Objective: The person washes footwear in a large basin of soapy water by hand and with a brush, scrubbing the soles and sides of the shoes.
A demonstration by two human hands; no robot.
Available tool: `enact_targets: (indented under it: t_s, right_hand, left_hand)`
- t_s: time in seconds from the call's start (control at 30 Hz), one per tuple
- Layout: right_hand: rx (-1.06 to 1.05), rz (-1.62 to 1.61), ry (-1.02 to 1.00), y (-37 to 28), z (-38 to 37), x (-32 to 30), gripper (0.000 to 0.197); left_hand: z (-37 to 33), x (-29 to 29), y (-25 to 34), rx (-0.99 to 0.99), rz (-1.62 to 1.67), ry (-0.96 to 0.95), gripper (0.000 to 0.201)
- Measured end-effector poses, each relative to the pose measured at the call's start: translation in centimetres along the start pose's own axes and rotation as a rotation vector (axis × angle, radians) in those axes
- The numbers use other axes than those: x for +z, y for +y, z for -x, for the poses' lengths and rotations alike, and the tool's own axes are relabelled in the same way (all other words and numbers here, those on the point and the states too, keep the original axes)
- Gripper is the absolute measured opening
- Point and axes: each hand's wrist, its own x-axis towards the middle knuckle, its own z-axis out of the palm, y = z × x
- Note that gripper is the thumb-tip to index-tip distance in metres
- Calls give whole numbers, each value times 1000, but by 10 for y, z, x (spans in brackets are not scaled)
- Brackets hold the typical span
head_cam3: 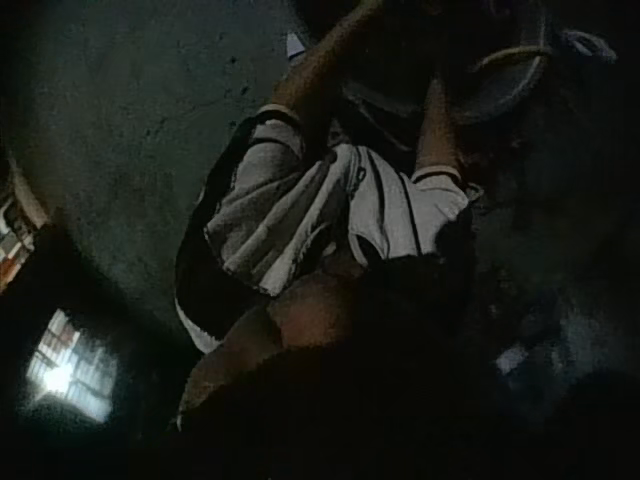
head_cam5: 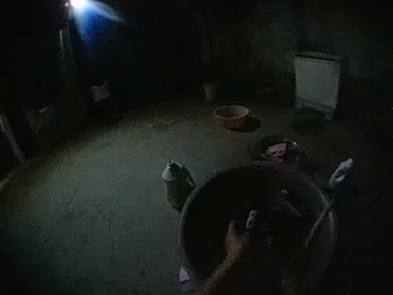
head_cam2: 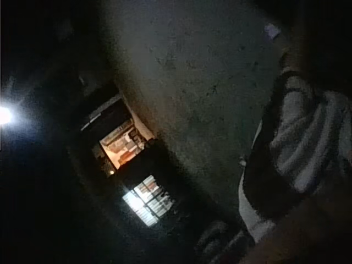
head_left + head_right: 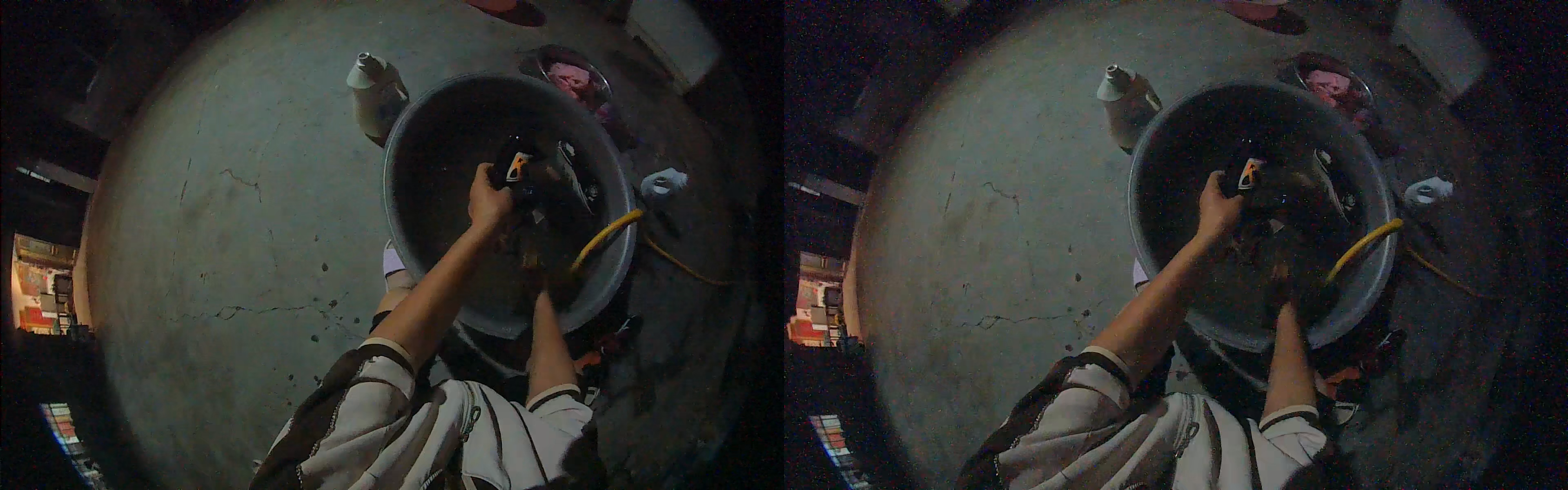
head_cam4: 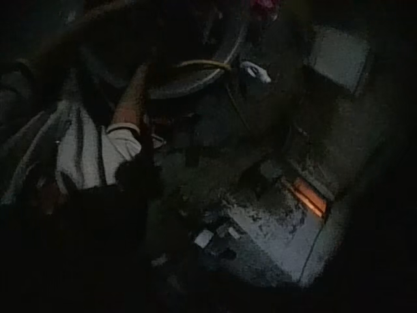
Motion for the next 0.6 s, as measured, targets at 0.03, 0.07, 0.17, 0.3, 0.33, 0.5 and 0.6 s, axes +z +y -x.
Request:
enact_targets:
  t_s: [0.03, 0.07, 0.17, 0.3, 0.33, 0.5, 0.6]
  right_hand:
    - [7, -6, -14, 12, -7, 6, 29]
    - [26, -22, -31, 21, -11, 17, 29]
    - [13, -219, -27, 27, -29, 8, 30]
    - [-130, -657, 24, -2, -46, -55, 30]
    - [-180, -677, -12, -20, -38, -71, 31]
    - [-458, -589, -186, -151, 130, -146, 43]
    - [-605, -501, -113, -180, 196, -166, 41]
  left_hand:
    - [0, 7, -8, 34, -7, 60, 53]
    - [-6, 11, -21, 65, -21, 113, 47]
    - [-18, 26, -36, 91, 2, 122, 41]
    - [-11, 43, -18, 65, -14, 99, 50]
    - [-12, 45, -18, 16, 32, 93, 51]
    - [-9, 19, -8, -3, -86, 98, 48]
    - [-12, 26, -11, -46, -72, 103, 47]
